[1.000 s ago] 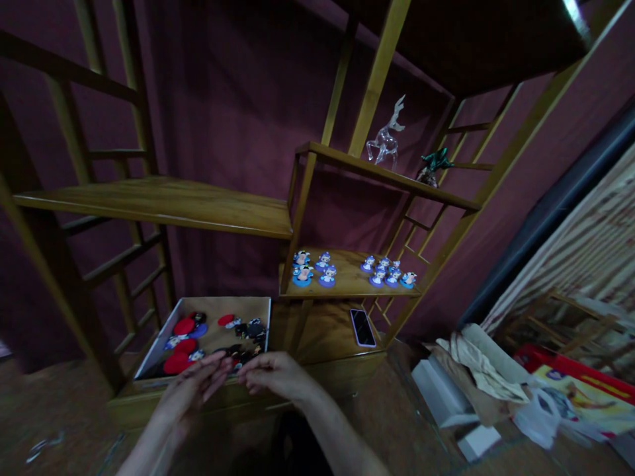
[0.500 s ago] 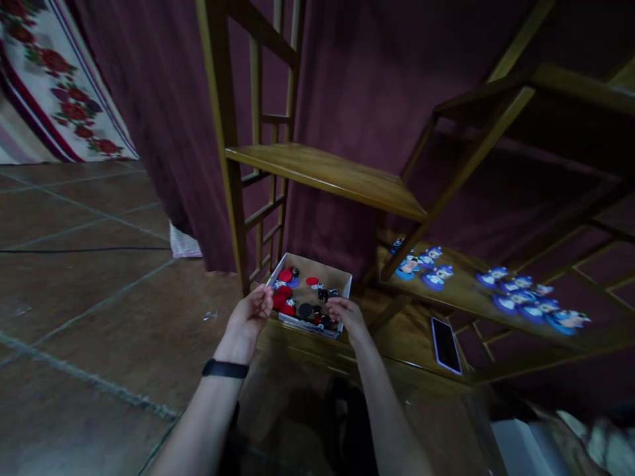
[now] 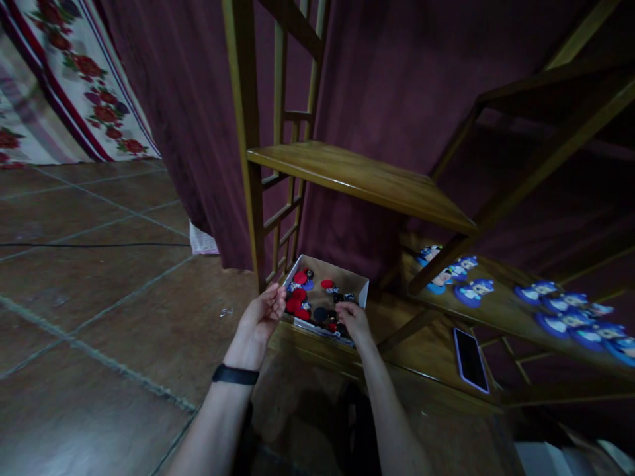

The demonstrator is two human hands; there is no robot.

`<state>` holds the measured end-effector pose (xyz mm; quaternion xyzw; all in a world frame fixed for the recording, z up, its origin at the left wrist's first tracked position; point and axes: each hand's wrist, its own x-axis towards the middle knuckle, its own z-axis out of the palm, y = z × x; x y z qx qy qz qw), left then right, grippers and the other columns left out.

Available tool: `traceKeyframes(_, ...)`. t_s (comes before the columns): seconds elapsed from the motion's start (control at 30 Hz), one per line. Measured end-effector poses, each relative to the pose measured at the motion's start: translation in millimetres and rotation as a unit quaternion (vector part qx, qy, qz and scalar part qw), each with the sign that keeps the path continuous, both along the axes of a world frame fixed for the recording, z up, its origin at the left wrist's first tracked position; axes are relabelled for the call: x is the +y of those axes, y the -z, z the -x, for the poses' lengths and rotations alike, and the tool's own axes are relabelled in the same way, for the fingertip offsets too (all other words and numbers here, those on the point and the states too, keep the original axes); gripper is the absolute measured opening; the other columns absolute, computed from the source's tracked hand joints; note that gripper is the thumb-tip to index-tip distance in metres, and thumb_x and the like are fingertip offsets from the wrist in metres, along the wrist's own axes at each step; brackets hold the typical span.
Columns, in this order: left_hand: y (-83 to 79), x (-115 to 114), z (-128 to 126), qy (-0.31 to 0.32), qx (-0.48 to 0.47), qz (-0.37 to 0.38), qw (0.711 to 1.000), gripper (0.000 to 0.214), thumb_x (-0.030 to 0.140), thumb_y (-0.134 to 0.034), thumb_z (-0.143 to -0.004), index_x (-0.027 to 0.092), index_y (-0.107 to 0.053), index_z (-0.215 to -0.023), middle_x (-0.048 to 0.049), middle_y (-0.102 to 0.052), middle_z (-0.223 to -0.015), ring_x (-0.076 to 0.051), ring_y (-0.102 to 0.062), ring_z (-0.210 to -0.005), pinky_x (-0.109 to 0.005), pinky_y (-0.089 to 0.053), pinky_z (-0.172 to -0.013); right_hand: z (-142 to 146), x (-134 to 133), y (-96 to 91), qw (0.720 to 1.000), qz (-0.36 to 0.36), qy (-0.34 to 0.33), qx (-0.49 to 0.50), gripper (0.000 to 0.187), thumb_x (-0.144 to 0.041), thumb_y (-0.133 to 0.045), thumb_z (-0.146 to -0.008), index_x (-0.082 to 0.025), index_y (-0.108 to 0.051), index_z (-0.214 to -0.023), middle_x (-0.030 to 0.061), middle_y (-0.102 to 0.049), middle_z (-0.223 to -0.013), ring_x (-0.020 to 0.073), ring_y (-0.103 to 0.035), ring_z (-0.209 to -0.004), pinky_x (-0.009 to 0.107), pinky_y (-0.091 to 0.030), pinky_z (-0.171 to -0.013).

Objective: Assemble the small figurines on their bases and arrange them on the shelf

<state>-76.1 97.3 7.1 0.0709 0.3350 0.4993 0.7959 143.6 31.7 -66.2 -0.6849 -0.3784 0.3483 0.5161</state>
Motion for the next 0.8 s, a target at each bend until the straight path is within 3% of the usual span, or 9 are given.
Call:
traceKeyframes(0.2, -3.1, 3.6, 5.1, 0.001, 0.018, 0.007, 1.0, 0.02, -0.001, -0.046, -0.08, 0.012, -0.056, -0.092, -0.0057, -0.063, -0.071, -0.009, -0.062, -0.055, -0.016, -0.051, -0.047, -0.3, 0.6, 7.4, 0.995, 0.025, -0.03, -0.09, 0.019, -0.031, -0.052, -0.074, -0.025, -0.067, -0.084, 0.0005, -0.069, -0.088, 0.0174, -0.063, -0.081, 0.03, -0.051, -0.069)
traceKeyframes(0.37, -3.8, 5.6, 10.7, 0.001, 0.014, -0.001, 1.0, 0.019, 0.0, -0.046, -0.08, 0.011, -0.057, -0.091, -0.0059, -0.063, -0.072, -0.009, -0.062, -0.056, -0.016, -0.051, -0.048, -5.6, 9.9, 8.8, 0.991, 0.045, -0.024, -0.125, 0.021, -0.028, -0.049, -0.075, -0.023, -0.068, -0.084, 0.0009, -0.07, -0.085, 0.0171, -0.063, -0.08, 0.03, -0.051, -0.07)
traceKeyframes(0.63, -5.6, 8.8, 16.7, -0.004, 0.006, 0.018, 1.0, 0.019, 0.001, -0.045, -0.081, 0.012, -0.057, -0.091, -0.0063, -0.064, -0.072, -0.01, -0.063, -0.056, -0.016, -0.051, -0.048, 18.9, 81.4, 7.1, 0.964, 0.055, -0.084, -0.247, 0.023, -0.016, -0.048, -0.076, -0.021, -0.068, -0.086, 0.0025, -0.07, -0.091, 0.0165, -0.063, -0.086, 0.027, -0.046, -0.08)
traceKeyframes(0.8, -9.7, 9.2, 17.4, -0.002, 0.013, 0.014, 1.0, 0.018, 0.001, -0.045, -0.081, 0.011, -0.056, -0.09, -0.0053, -0.063, -0.07, -0.009, -0.062, -0.054, -0.016, -0.051, -0.047, 34.4, 123.6, 9.7, 0.954, 0.076, -0.081, -0.277, 0.024, -0.014, -0.051, -0.075, -0.023, -0.066, -0.091, 0.0025, -0.069, -0.097, 0.0186, -0.061, -0.094, 0.027, -0.044, -0.083)
